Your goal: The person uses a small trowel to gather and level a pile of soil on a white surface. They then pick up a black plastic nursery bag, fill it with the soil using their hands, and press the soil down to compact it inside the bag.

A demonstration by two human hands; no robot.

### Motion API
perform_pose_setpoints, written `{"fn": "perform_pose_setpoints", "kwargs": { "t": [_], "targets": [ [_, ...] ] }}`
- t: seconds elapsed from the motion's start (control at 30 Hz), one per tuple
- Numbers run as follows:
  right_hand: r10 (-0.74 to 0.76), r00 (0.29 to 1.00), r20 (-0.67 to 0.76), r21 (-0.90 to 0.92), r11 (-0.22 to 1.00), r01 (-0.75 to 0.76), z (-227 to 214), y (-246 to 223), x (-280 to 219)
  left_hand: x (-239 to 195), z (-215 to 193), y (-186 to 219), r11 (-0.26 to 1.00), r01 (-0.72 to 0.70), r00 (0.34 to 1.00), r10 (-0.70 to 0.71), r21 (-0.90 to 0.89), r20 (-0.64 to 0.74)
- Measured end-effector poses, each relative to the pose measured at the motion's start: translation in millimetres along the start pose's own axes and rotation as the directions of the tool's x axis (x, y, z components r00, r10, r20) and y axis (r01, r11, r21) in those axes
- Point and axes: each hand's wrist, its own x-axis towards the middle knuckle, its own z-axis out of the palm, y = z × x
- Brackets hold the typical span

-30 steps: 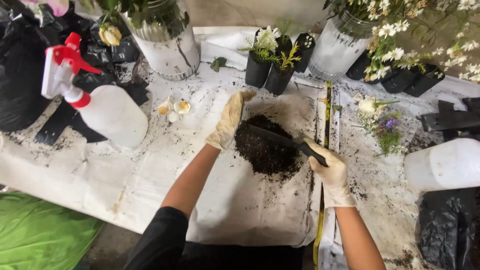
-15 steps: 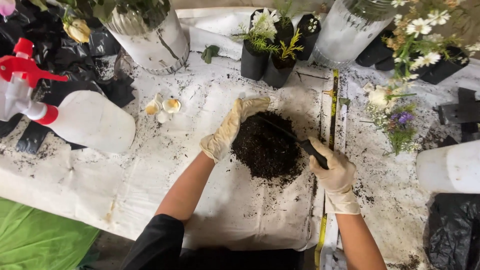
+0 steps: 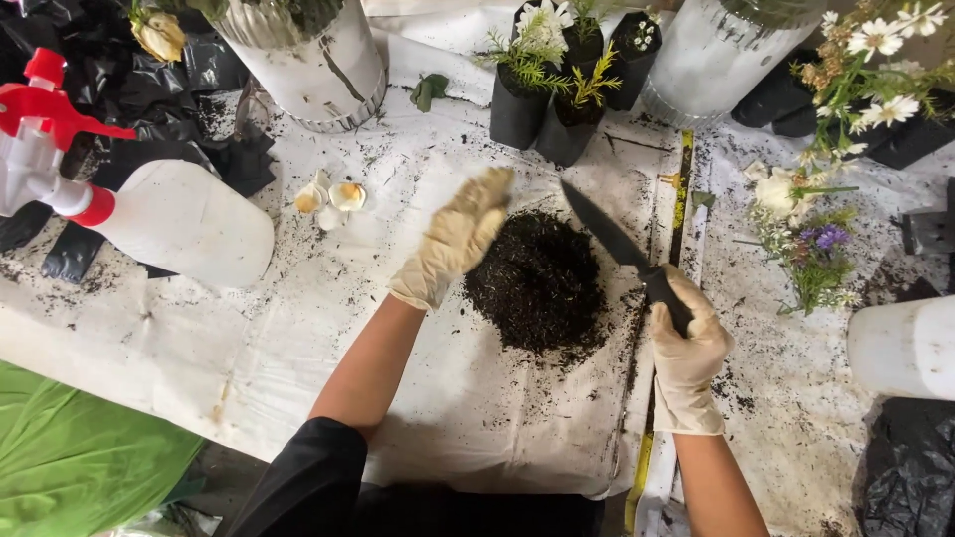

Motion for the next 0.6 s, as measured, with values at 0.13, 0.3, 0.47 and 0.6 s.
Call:
{"fn": "perform_pose_setpoints", "kwargs": {
  "t": [0.13, 0.3, 0.47, 0.6],
  "targets": [
    [0.01, 1.0, -0.009, 0.059, 0.998, -0.009, -6, 16, -12, -10, 32, -34, 0.451, 0.329, 0.94, -0.078, -0.83, 0.331],
    [0.086, 0.978, 0.191, 0.071, 0.992, -0.101, 1, 10, -17, -2, 20, -38, -0.039, 0.376, 0.92, -0.103, -0.926, 0.378],
    [0.139, 0.982, 0.127, -0.102, 0.987, -0.127, -5, 13, -14, 9, 5, -48, 0.38, 0.386, 0.922, -0.177, -0.84, 0.344],
    [0.154, 0.978, 0.14, -0.051, 0.988, -0.148, -1, 5, -14, 7, -16, 6, 0.533, 0.377, 0.926, -0.215, -0.758, 0.31]
  ]
}}
